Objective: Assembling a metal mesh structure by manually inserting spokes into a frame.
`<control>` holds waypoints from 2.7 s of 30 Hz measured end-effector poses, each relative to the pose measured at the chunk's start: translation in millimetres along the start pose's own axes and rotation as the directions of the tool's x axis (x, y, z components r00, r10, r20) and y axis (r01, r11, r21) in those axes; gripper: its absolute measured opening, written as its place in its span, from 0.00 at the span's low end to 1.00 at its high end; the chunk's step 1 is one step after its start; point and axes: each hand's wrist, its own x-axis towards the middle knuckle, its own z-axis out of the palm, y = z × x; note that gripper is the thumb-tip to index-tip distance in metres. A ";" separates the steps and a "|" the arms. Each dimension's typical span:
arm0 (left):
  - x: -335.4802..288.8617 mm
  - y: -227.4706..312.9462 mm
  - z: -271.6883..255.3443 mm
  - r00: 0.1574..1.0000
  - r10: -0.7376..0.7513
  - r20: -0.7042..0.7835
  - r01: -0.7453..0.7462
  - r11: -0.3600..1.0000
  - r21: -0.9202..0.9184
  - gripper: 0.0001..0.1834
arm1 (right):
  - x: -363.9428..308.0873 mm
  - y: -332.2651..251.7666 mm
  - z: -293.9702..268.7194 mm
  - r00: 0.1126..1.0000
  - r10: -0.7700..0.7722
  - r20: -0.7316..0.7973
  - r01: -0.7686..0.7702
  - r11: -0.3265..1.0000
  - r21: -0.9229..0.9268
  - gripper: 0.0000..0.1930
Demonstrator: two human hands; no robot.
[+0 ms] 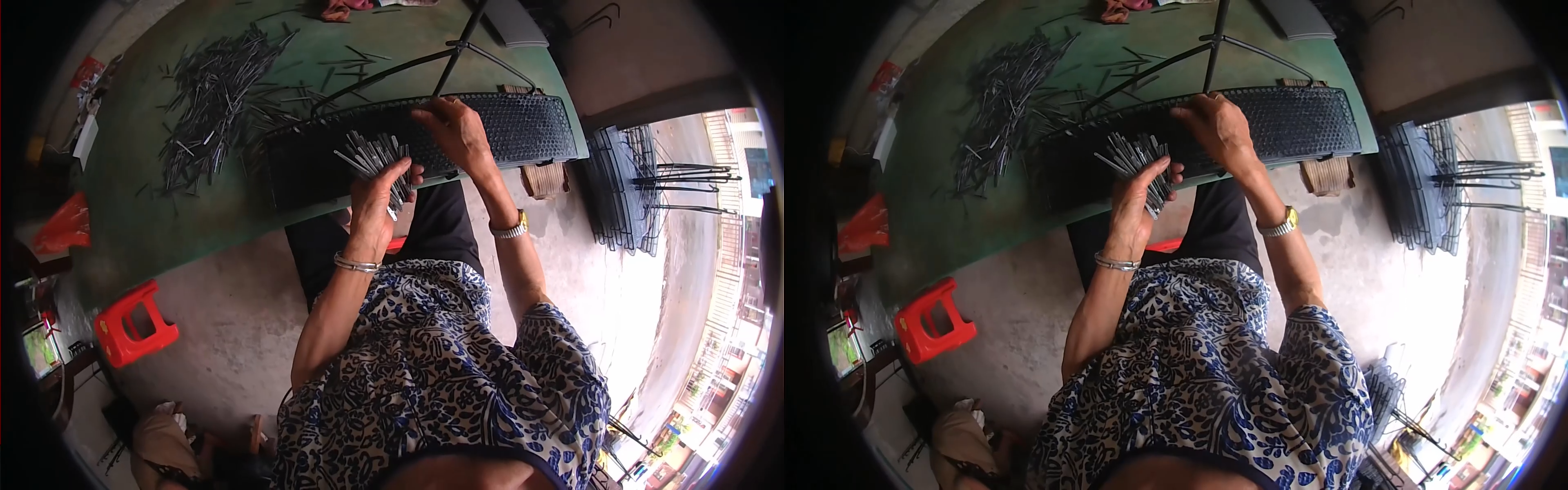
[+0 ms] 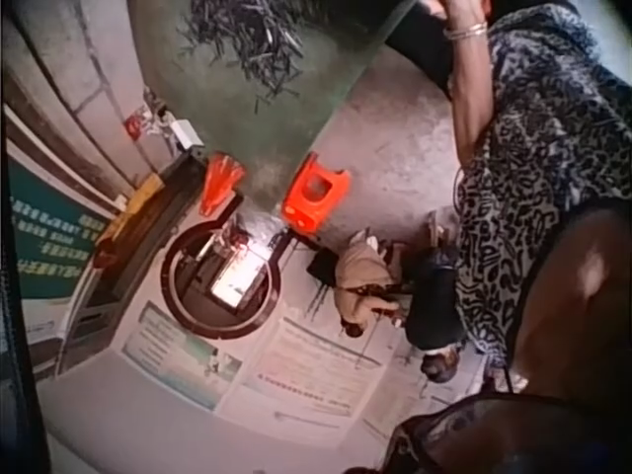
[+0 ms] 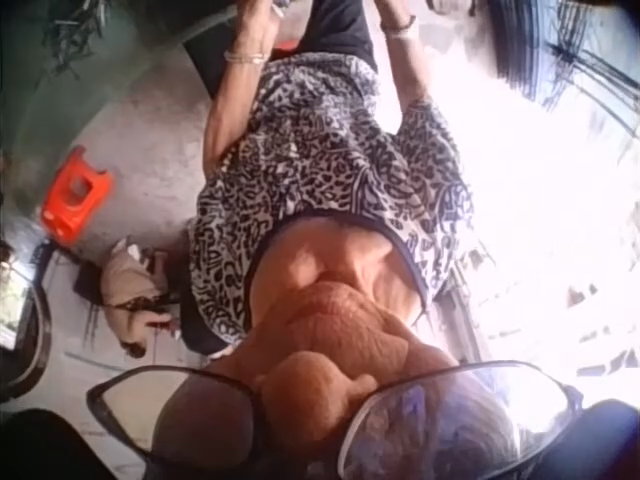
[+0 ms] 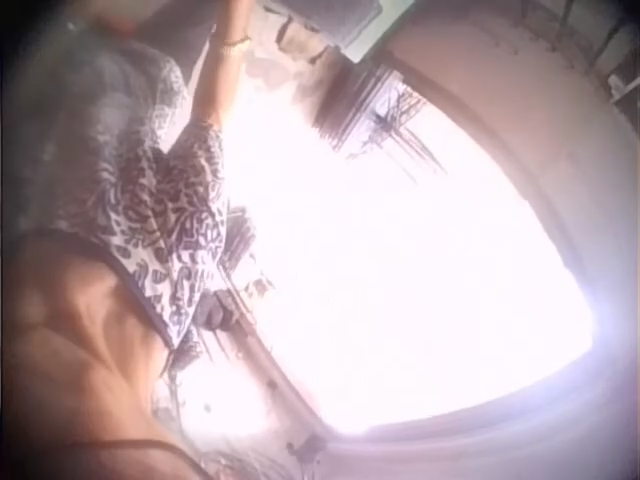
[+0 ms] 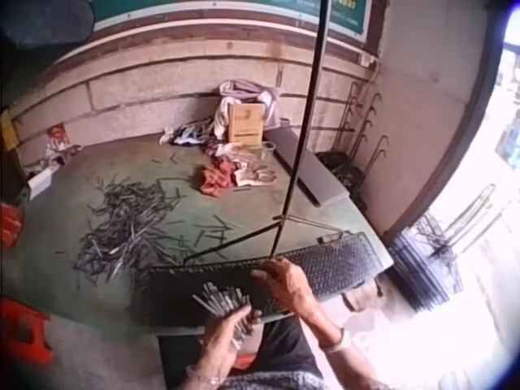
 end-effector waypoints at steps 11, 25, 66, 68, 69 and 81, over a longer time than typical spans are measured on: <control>4.3 1.9 5.3 1.000 -0.021 0.022 0.022 0.998 -0.053 0.08 | -17.2 -18.1 -20.3 0.985 0.154 0.074 -0.171 0.893 0.416 0.06; 8.0 -2.6 3.9 0.997 -0.045 0.070 0.051 0.995 -0.083 0.07 | 8.3 20.5 20.7 0.951 -0.020 -0.308 0.037 0.998 0.050 0.05; 0.2 -5.6 16.9 0.998 -0.053 0.041 0.056 0.996 -0.065 0.07 | 14.3 31.0 21.6 0.979 -0.012 -0.202 -0.036 0.972 -0.232 0.10; 3.3 -7.2 12.3 0.998 -0.045 0.038 0.048 0.996 -0.079 0.07 | 6.6 22.3 14.5 0.973 -0.018 -0.231 -0.017 0.989 -0.147 0.10; 4.9 -7.5 9.8 0.998 -0.038 0.040 0.042 0.995 -0.092 0.08 | 1.2 15.7 7.4 0.965 -0.018 -0.263 0.002 0.998 -0.062 0.11; 9.7 -9.6 13.0 0.996 -0.049 0.072 0.056 0.994 -0.098 0.09 | -19.9 1.7 -15.6 0.959 0.228 -0.169 -0.163 0.930 0.329 0.05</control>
